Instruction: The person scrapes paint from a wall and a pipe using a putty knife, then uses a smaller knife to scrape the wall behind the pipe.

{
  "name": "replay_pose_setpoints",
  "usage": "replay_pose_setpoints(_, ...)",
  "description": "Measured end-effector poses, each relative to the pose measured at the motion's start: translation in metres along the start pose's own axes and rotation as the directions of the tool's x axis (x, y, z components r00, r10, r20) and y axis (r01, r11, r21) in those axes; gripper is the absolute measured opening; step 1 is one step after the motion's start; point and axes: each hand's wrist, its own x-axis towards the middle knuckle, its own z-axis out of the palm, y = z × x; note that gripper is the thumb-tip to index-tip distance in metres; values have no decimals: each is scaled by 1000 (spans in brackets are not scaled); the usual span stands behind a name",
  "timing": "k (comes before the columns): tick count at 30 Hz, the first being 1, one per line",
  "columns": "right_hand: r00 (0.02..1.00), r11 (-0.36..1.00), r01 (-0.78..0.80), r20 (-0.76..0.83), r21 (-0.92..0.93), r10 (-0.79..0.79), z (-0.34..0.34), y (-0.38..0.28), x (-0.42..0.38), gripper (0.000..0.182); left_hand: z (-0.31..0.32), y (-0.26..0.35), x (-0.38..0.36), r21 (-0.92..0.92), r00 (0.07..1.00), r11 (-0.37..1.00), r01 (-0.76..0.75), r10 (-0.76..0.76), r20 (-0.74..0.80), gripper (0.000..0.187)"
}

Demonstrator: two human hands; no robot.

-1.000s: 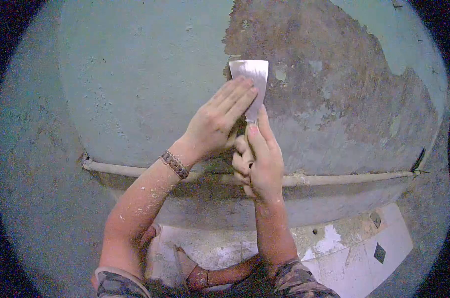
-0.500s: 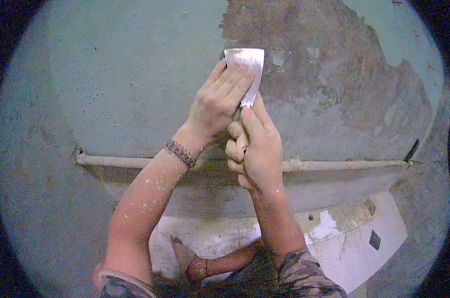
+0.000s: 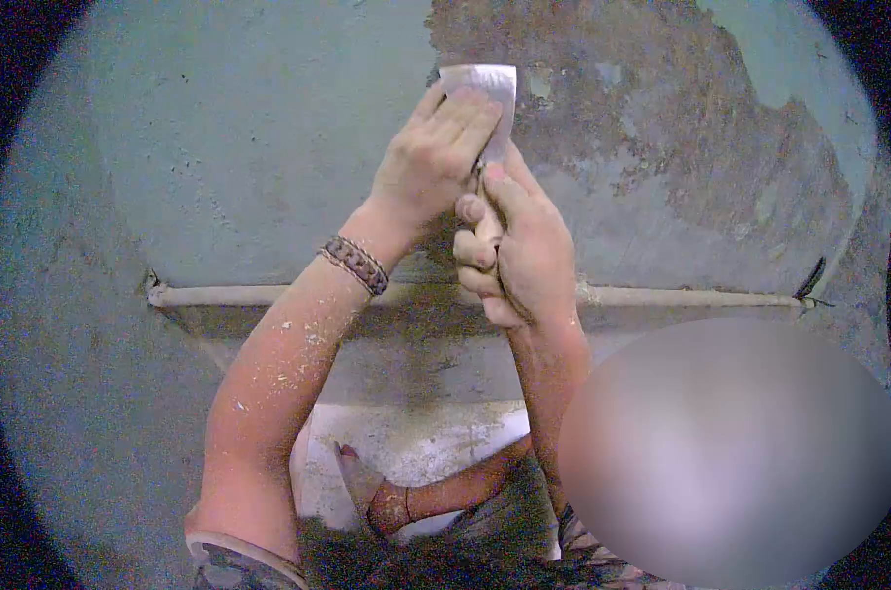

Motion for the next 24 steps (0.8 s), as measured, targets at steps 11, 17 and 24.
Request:
replay_pose_setpoints(11, 997, 996, -11, 82, 93, 3, -44, 59, -2, 48, 9, 28, -46, 21, 995, 999, 42, -43, 94, 39)
replay_pose_setpoints(17, 978, 942, -199, -3, 270, 207, -90, 170, -72, 48, -6, 111, -179, -189, 918, 929, 319, -253, 306, 44)
replay_pose_setpoints(24, 964, 926, -232, -56, 299, 260, -91, 200, -88, 50, -33, 149, -216, -391, 411, 294, 872, -874, 259, 26)
